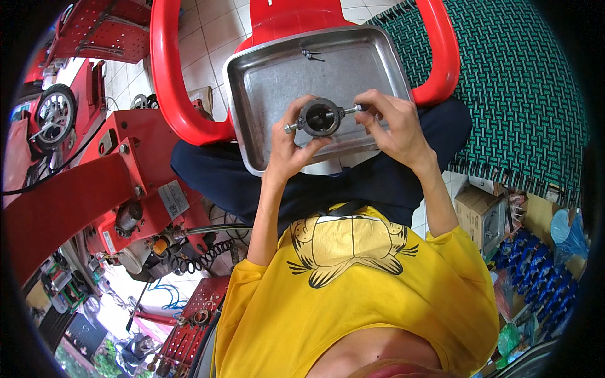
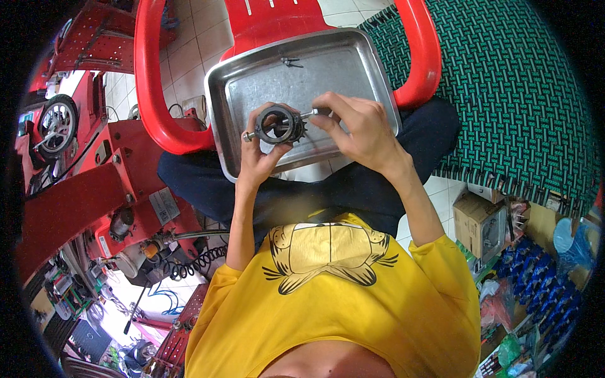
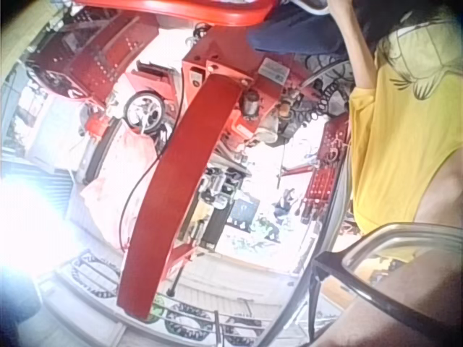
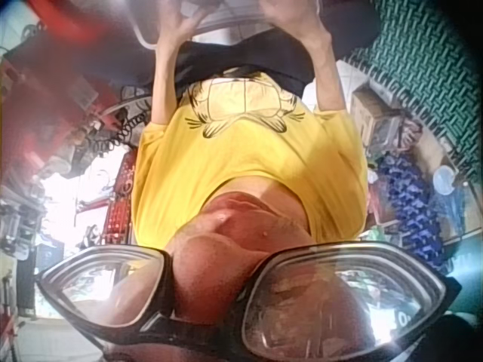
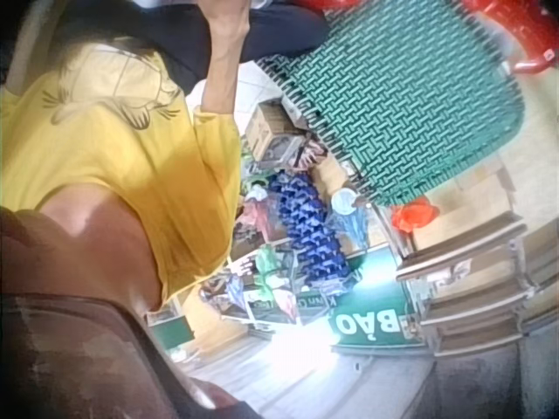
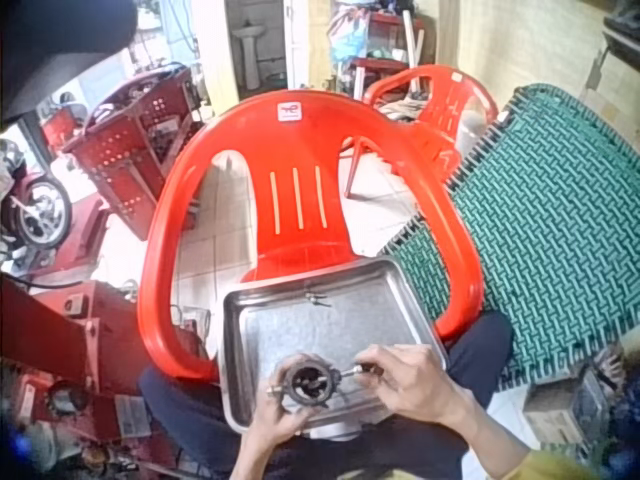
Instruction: The person assembles a small mechanical component by inserting parts and securing them with screws.
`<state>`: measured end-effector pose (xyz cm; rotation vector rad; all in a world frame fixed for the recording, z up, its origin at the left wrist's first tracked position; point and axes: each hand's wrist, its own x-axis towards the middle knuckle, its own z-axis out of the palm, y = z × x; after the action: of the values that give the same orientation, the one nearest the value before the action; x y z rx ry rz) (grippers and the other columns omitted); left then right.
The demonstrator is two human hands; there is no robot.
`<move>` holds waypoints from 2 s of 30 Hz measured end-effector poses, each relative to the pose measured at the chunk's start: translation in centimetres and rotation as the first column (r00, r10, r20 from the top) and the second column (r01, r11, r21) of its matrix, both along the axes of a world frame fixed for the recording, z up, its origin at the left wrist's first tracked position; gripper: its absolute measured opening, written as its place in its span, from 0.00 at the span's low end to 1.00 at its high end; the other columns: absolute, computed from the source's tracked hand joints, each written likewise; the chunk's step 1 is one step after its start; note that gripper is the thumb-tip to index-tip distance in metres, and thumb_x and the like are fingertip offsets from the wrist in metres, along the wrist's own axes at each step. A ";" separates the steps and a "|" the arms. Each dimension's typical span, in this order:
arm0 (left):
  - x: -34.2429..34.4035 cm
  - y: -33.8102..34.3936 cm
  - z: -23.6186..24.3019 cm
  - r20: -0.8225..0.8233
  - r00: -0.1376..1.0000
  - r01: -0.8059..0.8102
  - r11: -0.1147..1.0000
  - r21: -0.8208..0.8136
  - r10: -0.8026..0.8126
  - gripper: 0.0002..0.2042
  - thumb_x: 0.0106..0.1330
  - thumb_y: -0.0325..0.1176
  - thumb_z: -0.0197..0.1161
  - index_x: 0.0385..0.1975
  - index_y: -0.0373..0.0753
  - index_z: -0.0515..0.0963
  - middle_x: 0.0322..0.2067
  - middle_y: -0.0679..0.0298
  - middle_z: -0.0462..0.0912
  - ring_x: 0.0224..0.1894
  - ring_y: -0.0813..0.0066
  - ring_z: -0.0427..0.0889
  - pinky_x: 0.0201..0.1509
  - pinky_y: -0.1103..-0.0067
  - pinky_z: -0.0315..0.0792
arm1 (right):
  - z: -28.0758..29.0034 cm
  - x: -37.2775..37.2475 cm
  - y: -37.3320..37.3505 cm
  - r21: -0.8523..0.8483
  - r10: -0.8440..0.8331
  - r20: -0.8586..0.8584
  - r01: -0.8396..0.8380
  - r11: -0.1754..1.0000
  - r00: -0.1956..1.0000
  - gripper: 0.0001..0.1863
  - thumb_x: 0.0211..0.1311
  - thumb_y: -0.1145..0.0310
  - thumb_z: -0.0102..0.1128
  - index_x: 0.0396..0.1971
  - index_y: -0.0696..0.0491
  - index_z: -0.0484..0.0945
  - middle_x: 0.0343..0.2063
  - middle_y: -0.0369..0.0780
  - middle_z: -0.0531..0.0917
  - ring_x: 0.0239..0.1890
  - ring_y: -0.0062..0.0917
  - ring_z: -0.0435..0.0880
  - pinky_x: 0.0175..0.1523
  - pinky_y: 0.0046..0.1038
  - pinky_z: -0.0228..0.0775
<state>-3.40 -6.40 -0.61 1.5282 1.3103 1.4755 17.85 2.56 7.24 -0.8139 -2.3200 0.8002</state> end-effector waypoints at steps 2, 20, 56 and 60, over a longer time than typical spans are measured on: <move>0.1 0.1 0.1 0.021 1.000 -0.009 1.000 -0.014 0.009 0.31 0.49 0.33 0.78 0.55 0.36 0.75 0.44 0.56 0.86 0.46 0.61 0.88 0.53 0.70 0.77 | -0.1 -0.1 -0.2 -0.040 -0.046 -0.049 0.044 0.998 0.998 0.16 0.62 0.69 0.71 0.47 0.52 0.77 0.31 0.41 0.86 0.28 0.32 0.88 0.34 0.32 0.76; 0.5 0.6 1.4 -0.041 0.998 0.040 0.999 -0.023 -0.041 0.32 0.48 0.35 0.80 0.56 0.37 0.77 0.44 0.57 0.86 0.47 0.62 0.88 0.52 0.73 0.79 | -0.2 0.6 0.2 -0.110 -0.074 -0.114 0.061 0.992 0.991 0.14 0.58 0.69 0.75 0.42 0.53 0.81 0.32 0.38 0.88 0.29 0.27 0.88 0.34 0.27 0.77; 0.6 0.3 0.9 -0.024 0.999 0.035 0.999 -0.019 -0.035 0.33 0.47 0.35 0.81 0.56 0.38 0.76 0.45 0.57 0.86 0.48 0.62 0.88 0.54 0.72 0.79 | -0.2 1.1 -0.4 -0.110 -0.055 -0.086 0.046 0.993 0.995 0.13 0.60 0.69 0.74 0.42 0.53 0.82 0.31 0.37 0.87 0.29 0.24 0.86 0.34 0.25 0.74; 0.7 0.3 0.8 -0.015 0.999 0.046 0.999 -0.017 -0.047 0.33 0.47 0.35 0.82 0.56 0.37 0.76 0.45 0.57 0.86 0.48 0.62 0.88 0.54 0.72 0.79 | -0.9 1.5 0.1 -0.108 -0.021 -0.067 0.013 0.994 0.998 0.12 0.62 0.66 0.72 0.41 0.53 0.82 0.30 0.38 0.87 0.28 0.27 0.85 0.33 0.28 0.74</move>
<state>-2.73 -6.10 0.16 1.5516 1.2844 1.4228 19.36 2.64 6.37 -0.8382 -2.2234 0.9371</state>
